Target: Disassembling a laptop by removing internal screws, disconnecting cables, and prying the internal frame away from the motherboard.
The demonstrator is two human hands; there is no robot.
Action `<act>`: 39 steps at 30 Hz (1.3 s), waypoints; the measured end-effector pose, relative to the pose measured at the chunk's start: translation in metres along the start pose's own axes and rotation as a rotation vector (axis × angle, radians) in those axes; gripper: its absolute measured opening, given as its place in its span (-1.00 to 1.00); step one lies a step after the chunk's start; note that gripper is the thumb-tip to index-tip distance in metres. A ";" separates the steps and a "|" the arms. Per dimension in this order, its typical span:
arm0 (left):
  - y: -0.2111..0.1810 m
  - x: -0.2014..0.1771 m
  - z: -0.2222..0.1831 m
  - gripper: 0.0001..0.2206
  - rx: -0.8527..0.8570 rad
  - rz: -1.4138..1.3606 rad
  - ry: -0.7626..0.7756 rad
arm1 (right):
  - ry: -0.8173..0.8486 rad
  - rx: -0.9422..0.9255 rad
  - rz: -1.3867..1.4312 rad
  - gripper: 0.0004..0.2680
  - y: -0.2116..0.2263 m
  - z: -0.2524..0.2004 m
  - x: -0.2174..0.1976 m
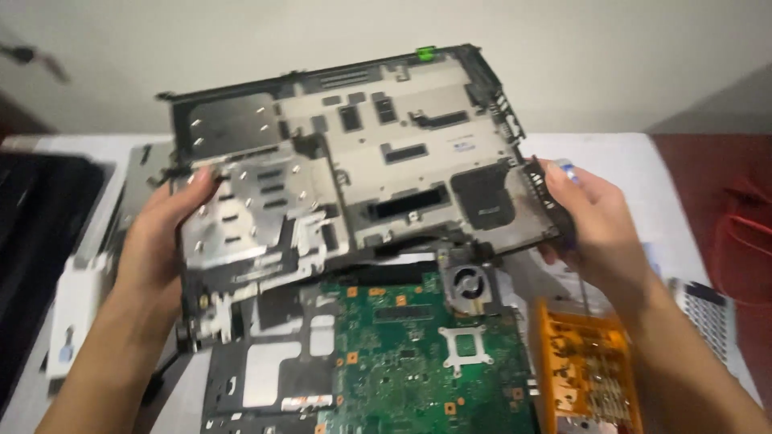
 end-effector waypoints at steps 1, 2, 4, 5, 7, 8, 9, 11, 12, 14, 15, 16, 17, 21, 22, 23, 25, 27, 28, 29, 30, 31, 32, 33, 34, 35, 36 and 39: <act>0.003 0.002 0.000 -0.76 -0.013 -0.016 0.019 | -0.032 0.019 0.027 -0.69 -0.003 0.002 -0.004; 0.007 0.006 -0.001 -0.76 -0.020 -0.007 0.038 | -0.054 0.021 0.029 -0.69 -0.004 0.006 -0.010; 0.012 -0.007 -0.004 -0.75 -0.049 0.096 -0.134 | -0.209 0.173 0.062 -0.65 -0.021 0.012 -0.031; 0.012 0.009 -0.015 -0.75 -0.054 0.106 -0.115 | -0.230 0.174 0.067 -0.65 -0.014 0.011 -0.033; 0.014 0.029 -0.039 -0.69 -0.095 0.187 -0.187 | -0.354 0.190 -0.003 -0.73 -0.002 0.007 -0.046; 0.021 0.022 -0.032 -0.69 -0.102 0.199 -0.168 | -0.375 0.196 0.001 -0.73 -0.002 0.007 -0.051; 0.026 0.013 -0.025 -0.71 -0.079 0.190 -0.154 | -0.370 0.183 -0.007 -0.76 0.000 0.007 -0.052; 0.030 0.016 -0.023 -0.74 -0.061 0.183 -0.128 | -0.376 0.173 -0.017 -0.80 0.005 0.004 -0.055; 0.030 0.022 -0.030 -0.70 -0.093 0.199 -0.172 | -0.344 0.218 -0.098 -0.82 0.005 0.001 -0.054; 0.030 0.029 -0.040 -0.66 -0.122 0.213 -0.217 | -0.308 0.260 -0.178 -0.85 0.004 -0.004 -0.050; 0.029 0.031 -0.041 -0.63 -0.115 0.232 -0.221 | -0.290 0.183 -0.227 -0.84 0.011 -0.004 -0.047; 0.028 0.033 -0.042 -0.60 -0.107 0.250 -0.224 | -0.271 0.106 -0.275 -0.81 0.017 -0.005 -0.044; 0.026 0.042 -0.046 -0.60 -0.104 0.253 -0.219 | -0.276 0.105 -0.272 -0.81 0.016 -0.006 -0.045; 0.014 0.074 -0.065 -0.61 -0.043 0.301 -0.229 | -0.362 0.017 -0.355 -0.86 0.023 -0.004 -0.058; 0.011 0.083 -0.071 -0.61 -0.027 0.312 -0.230 | -0.385 -0.006 -0.377 -0.87 0.026 -0.003 -0.061; 0.010 0.077 -0.066 -0.61 -0.011 0.322 -0.229 | -0.408 -0.029 -0.399 -0.88 0.029 -0.002 -0.066; 0.011 0.063 -0.057 -0.61 0.015 0.342 -0.231 | -0.453 -0.068 -0.448 -0.89 0.033 -0.001 -0.073; 0.009 0.066 -0.056 -0.61 0.036 0.359 -0.237 | -0.491 -0.107 -0.501 -0.89 0.035 -0.002 -0.079; 0.008 0.067 -0.055 -0.61 0.048 0.366 -0.241 | -0.508 -0.127 -0.528 -0.88 0.036 -0.001 -0.080; 0.012 0.059 -0.050 -0.61 0.057 0.375 -0.250 | -0.521 -0.145 -0.554 -0.87 0.036 -0.001 -0.080; 0.017 0.050 -0.045 -0.61 0.066 0.384 -0.258 | -0.533 -0.163 -0.581 -0.86 0.036 -0.001 -0.080; 0.022 0.039 -0.043 -0.61 0.077 0.394 -0.270 | -0.543 -0.181 -0.605 -0.85 0.034 -0.002 -0.078; 0.021 0.044 -0.044 -0.61 0.087 0.404 -0.282 | -0.552 -0.200 -0.629 -0.84 0.032 -0.003 -0.076; 0.020 0.048 -0.046 -0.61 0.095 0.415 -0.298 | -0.558 -0.217 -0.653 -0.83 0.030 -0.004 -0.073; 0.018 0.051 -0.048 -0.61 0.104 0.426 -0.313 | -0.563 -0.235 -0.676 -0.81 0.028 -0.004 -0.069; 0.024 0.039 -0.046 -0.61 0.113 0.439 -0.326 | -0.571 -0.251 -0.698 -0.80 0.025 -0.006 -0.065; 0.029 0.026 -0.045 -0.61 0.123 0.453 -0.339 | -0.578 -0.268 -0.719 -0.78 0.023 -0.009 -0.061; 0.030 0.014 -0.043 -0.62 0.130 0.461 -0.348 | -0.590 -0.288 -0.740 -0.77 0.024 -0.009 -0.061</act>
Point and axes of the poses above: each hand's wrist, its own z-axis towards the middle knuckle, its own x-axis out of the palm, y = z × x, the point moved 10 cm from there along z, towards the middle knuckle, and after that the axes turned 14 degrees about -z, right-handed, at the moved point
